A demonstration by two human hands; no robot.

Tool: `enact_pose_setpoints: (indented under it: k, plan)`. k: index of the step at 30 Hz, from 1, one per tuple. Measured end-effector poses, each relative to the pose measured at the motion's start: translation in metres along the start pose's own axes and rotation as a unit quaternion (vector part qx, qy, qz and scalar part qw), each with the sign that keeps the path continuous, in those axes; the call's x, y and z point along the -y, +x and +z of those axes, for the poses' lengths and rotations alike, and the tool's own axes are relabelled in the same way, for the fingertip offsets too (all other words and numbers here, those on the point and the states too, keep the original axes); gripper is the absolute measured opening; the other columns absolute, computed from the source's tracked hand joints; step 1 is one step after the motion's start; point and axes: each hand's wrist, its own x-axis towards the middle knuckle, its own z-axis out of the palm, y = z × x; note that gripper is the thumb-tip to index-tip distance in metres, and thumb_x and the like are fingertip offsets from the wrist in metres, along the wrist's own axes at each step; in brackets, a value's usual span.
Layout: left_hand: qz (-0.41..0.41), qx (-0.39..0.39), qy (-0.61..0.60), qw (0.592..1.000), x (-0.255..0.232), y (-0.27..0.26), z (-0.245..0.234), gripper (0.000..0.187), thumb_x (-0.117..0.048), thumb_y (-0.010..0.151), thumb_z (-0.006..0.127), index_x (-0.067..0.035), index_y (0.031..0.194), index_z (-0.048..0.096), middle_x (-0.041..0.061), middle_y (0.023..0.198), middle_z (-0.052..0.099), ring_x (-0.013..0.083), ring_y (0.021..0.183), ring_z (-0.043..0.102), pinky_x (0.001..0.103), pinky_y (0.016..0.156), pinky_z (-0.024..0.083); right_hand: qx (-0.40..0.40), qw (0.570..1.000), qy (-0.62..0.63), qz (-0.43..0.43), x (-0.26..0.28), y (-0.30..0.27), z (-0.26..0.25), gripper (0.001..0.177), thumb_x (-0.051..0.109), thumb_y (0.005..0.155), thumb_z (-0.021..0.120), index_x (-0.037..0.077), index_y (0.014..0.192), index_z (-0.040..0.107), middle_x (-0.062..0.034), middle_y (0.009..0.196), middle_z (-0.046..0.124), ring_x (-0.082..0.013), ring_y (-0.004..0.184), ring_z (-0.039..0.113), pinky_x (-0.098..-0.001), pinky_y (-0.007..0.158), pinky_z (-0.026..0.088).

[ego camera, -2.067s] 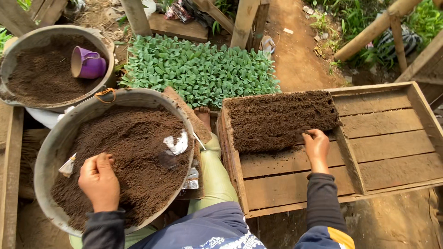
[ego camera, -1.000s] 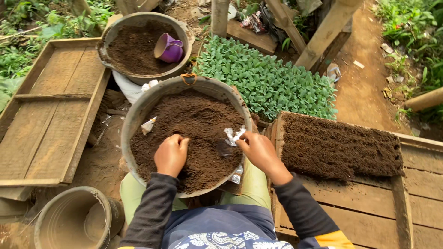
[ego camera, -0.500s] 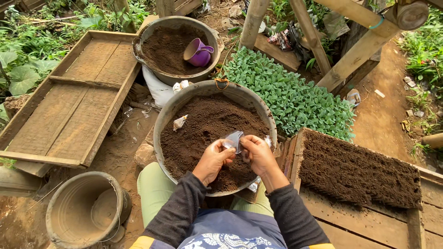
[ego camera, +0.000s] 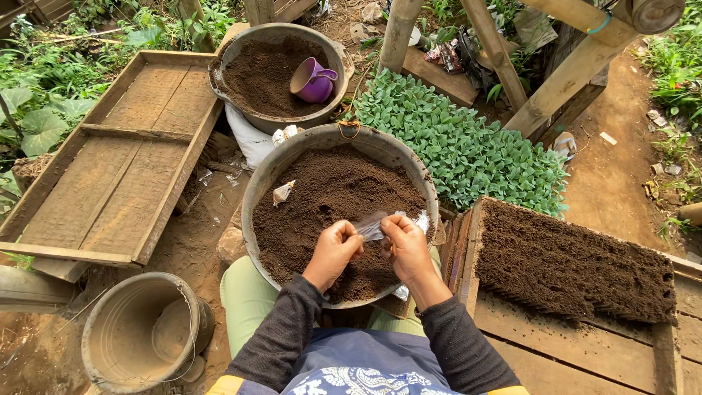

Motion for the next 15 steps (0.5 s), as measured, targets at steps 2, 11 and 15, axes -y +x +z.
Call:
enact_pose_setpoints:
  k: [2,11,15]
  plan:
    - [-0.010,0.007,0.011,1.000,-0.009,-0.005,-0.002,0.007,-0.005,0.080,0.061,-0.002,0.075,0.058,0.009,0.055,0.059,0.0116,0.049,0.058,0.019,0.047,0.048,-0.007,1.000,0.006,-0.008,0.004,0.000,-0.001,0.008,0.012,0.085,0.064,0.007,0.086,0.057,-0.0022,0.065,0.053,-0.0081,0.044,0.047,-0.0160,0.034,0.035]
    - [-0.032,0.063,-0.012,0.997,-0.024,-0.004,0.002,0.043,-0.028,0.080,0.066,0.003,0.107,0.055,0.016,0.092,0.059,0.0215,0.082,0.061,0.028,0.072,0.050,0.006,0.999,-0.032,-0.029,0.006,0.000,-0.003,0.009,0.011,0.085,0.064,0.005,0.084,0.058,-0.0055,0.064,0.054,-0.0067,0.042,0.045,-0.0154,0.033,0.034]
    - [-0.013,0.028,-0.076,0.997,-0.017,-0.002,0.008,0.011,-0.001,0.081,0.056,0.004,0.089,0.063,0.009,0.074,0.065,0.0117,0.062,0.066,0.020,0.055,0.055,0.013,0.999,-0.017,-0.026,-0.008,0.008,-0.012,0.008,0.010,0.085,0.063,0.004,0.084,0.058,-0.0065,0.062,0.054,-0.0074,0.041,0.046,-0.0160,0.030,0.034]
